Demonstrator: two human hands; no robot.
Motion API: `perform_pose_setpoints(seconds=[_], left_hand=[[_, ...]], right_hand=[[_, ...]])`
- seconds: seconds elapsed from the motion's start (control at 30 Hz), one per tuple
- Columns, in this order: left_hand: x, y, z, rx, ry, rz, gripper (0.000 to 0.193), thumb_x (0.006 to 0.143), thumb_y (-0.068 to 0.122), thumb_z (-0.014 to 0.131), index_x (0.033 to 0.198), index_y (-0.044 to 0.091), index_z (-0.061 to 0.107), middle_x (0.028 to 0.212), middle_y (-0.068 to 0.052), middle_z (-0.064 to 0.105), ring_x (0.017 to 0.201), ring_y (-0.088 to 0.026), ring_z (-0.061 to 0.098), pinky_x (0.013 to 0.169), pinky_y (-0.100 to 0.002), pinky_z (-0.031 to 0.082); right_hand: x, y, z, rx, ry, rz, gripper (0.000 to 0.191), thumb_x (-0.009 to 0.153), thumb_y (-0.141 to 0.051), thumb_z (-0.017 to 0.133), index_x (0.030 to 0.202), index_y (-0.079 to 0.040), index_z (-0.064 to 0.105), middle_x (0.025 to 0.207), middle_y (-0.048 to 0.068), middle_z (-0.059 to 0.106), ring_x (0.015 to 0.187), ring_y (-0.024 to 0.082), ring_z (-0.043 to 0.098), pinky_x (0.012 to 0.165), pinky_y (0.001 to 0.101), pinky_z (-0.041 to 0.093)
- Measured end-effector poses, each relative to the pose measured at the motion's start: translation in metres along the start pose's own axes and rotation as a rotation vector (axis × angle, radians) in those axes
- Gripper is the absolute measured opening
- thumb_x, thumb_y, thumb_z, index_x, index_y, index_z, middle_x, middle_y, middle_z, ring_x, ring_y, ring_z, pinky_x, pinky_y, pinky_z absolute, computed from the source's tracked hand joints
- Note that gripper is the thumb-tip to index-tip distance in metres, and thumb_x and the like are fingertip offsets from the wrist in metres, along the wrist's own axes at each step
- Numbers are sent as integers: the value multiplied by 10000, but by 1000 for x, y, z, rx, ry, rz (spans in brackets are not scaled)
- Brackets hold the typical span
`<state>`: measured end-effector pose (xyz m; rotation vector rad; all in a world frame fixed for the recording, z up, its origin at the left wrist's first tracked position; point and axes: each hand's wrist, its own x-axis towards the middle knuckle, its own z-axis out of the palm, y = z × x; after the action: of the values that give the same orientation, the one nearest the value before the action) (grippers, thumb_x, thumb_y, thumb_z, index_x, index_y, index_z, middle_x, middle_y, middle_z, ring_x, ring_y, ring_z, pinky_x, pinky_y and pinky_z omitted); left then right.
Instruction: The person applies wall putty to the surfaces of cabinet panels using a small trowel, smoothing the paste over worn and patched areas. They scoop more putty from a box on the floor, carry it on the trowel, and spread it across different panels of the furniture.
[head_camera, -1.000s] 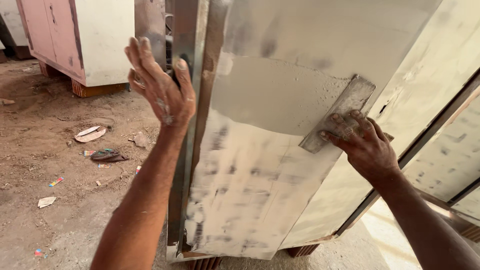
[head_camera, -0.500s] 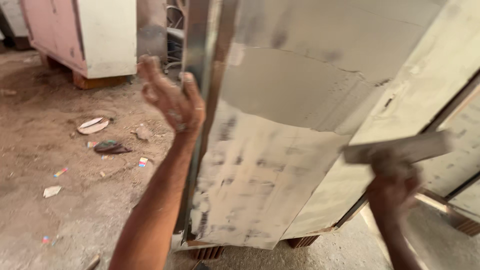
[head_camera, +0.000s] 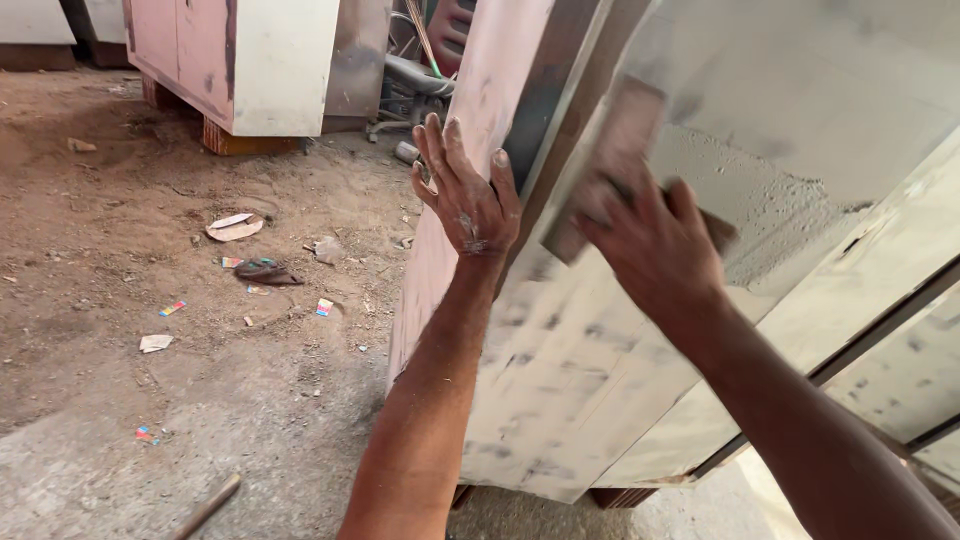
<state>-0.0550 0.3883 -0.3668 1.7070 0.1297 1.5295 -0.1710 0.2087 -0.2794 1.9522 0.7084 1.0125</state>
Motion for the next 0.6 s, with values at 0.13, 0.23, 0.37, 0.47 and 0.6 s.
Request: perform_pose_setpoints(seconds=[0.13,0.23,0.37,0.47,0.6], left_hand=[[1,2,0,22,-5,7,634,1106,449,421,1575,29,345,1693,-209,289,1621,-396,215,1237,-672,221],[1,-1,3,32,3,1,642,1107,456,417,1586,37,342,1691,-210,286,1620,-396,211,1235,-671,228],[0,-9,7,79,27,-21,642,1124,475,408,1596,47,334,1694,-208,282,1626,-398,206,1241,-672,231],[-2,-13,9,91,22,17,669,1123,502,398,1598,36,329,1695,-215,276,1620,-398,208,1232,-675,234],[-2,-16,11,94,12,6,656,1122,524,389,1588,64,346,1700,-204,278,1628,-385,214,1243,-680,229]], right_hand=[[40,0,7,-92,-148,-51,287,905,-316,653,1186,-336,711,1346,-31,550,1387,323,416,954,520,467],[27,5,18,-95,-230,-8,316,897,-344,641,1205,-375,702,1357,-11,532,1416,344,383,856,528,491],[-21,24,37,-71,-146,30,390,881,-353,635,1264,-397,695,1434,-26,506,1423,334,367,760,500,501],[-62,41,50,-94,-177,54,408,881,-304,637,1271,-415,685,1431,-55,509,1457,309,348,762,471,490],[-121,64,67,-111,-222,82,403,887,-273,647,1261,-419,683,1473,-75,499,1472,287,334,775,455,497]])
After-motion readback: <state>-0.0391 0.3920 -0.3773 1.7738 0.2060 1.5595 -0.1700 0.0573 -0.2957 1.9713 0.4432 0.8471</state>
